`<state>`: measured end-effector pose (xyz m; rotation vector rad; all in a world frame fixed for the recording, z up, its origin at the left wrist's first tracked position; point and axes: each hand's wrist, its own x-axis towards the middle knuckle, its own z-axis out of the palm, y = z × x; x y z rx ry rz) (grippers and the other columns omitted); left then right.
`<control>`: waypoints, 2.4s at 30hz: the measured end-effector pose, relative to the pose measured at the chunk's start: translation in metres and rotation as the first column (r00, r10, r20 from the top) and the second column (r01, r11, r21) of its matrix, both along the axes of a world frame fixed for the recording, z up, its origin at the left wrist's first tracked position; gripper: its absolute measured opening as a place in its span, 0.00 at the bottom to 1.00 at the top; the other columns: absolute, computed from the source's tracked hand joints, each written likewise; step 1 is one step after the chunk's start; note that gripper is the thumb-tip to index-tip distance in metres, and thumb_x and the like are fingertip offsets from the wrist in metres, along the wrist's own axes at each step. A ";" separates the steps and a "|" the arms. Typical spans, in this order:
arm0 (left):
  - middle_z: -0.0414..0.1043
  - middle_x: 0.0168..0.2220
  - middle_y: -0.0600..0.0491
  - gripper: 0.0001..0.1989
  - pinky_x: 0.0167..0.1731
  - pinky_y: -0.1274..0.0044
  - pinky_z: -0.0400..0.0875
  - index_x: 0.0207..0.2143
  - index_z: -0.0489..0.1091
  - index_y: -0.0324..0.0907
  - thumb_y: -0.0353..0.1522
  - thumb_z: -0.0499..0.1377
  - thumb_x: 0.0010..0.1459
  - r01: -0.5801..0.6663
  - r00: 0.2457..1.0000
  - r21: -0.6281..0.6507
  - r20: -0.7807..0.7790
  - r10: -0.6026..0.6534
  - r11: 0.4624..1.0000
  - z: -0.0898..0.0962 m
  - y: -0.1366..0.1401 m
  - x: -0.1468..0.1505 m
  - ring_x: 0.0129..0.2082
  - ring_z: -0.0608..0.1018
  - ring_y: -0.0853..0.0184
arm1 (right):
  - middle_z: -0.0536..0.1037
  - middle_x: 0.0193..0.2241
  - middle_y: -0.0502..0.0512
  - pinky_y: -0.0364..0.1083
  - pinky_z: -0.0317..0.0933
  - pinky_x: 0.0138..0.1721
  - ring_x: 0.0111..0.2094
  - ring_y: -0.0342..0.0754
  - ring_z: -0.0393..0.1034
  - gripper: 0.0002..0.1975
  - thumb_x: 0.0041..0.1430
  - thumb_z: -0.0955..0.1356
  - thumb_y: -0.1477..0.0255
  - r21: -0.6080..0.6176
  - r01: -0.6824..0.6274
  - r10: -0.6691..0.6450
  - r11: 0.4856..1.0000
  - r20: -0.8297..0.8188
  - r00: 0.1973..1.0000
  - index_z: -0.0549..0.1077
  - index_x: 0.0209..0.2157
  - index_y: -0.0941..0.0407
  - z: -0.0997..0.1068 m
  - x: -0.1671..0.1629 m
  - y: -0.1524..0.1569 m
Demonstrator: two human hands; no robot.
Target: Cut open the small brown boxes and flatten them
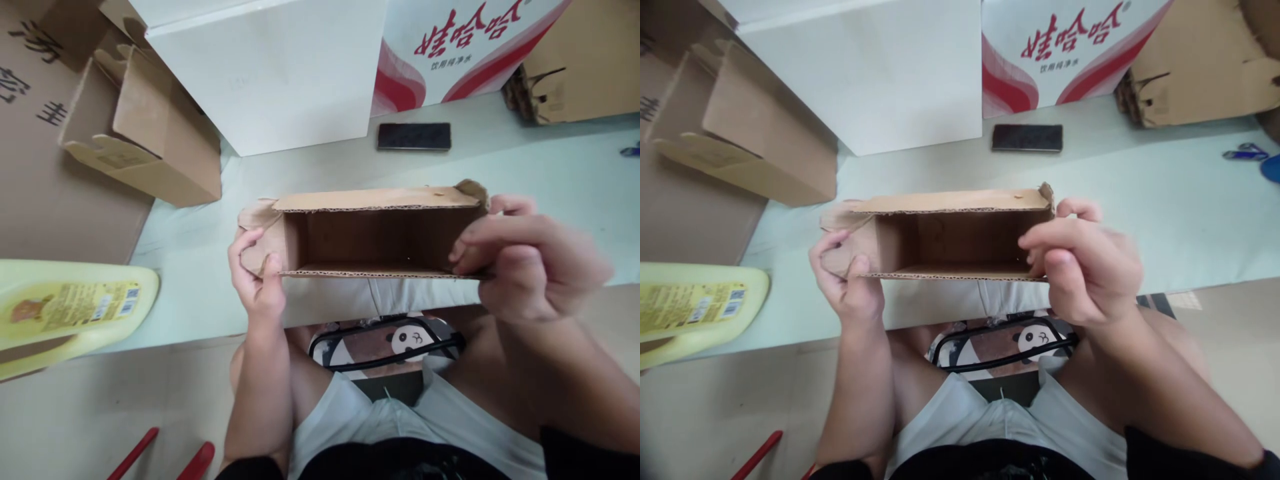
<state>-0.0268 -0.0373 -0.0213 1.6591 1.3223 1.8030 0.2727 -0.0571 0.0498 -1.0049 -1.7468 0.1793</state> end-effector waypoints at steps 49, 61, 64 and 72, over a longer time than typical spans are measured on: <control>0.74 0.56 0.46 0.47 0.59 0.58 0.71 0.70 0.62 0.52 0.67 0.39 0.61 0.329 0.943 -0.247 0.037 -0.330 0.911 0.014 0.001 0.011 0.57 0.75 0.52 | 0.82 0.46 0.55 0.62 0.73 0.59 0.57 0.58 0.77 0.21 0.65 0.70 0.64 -0.232 -0.219 0.182 0.948 -0.172 0.968 0.65 0.58 0.45 -0.027 0.004 0.009; 0.76 0.54 0.49 0.29 0.60 0.61 0.70 0.66 0.64 0.56 0.45 0.62 0.64 0.251 0.962 -0.105 -0.083 -0.260 0.962 0.012 0.009 0.014 0.56 0.77 0.57 | 0.77 0.55 0.59 0.59 0.70 0.60 0.57 0.57 0.75 0.23 0.64 0.71 0.62 -0.288 -0.029 0.007 0.957 -0.076 0.997 0.66 0.59 0.48 -0.055 0.014 0.017; 0.66 0.65 0.49 0.35 0.65 0.59 0.66 0.68 0.60 0.60 0.45 0.66 0.60 0.184 0.979 -0.035 -0.077 -0.186 0.982 0.012 0.013 0.016 0.64 0.71 0.55 | 0.74 0.58 0.61 0.60 0.68 0.62 0.62 0.58 0.70 0.23 0.65 0.69 0.63 -0.266 -0.048 0.029 0.963 -0.074 0.997 0.64 0.60 0.48 -0.055 0.009 0.020; 0.69 0.56 0.47 0.36 0.68 0.57 0.63 0.66 0.59 0.55 0.49 0.66 0.58 0.182 0.972 -0.035 -0.145 -0.186 0.983 0.010 0.039 0.019 0.62 0.72 0.55 | 0.54 0.75 0.61 0.65 0.65 0.65 0.74 0.61 0.55 0.40 0.62 0.70 0.58 -0.346 -0.121 0.077 0.931 -0.136 0.988 0.49 0.70 0.42 -0.057 0.018 0.030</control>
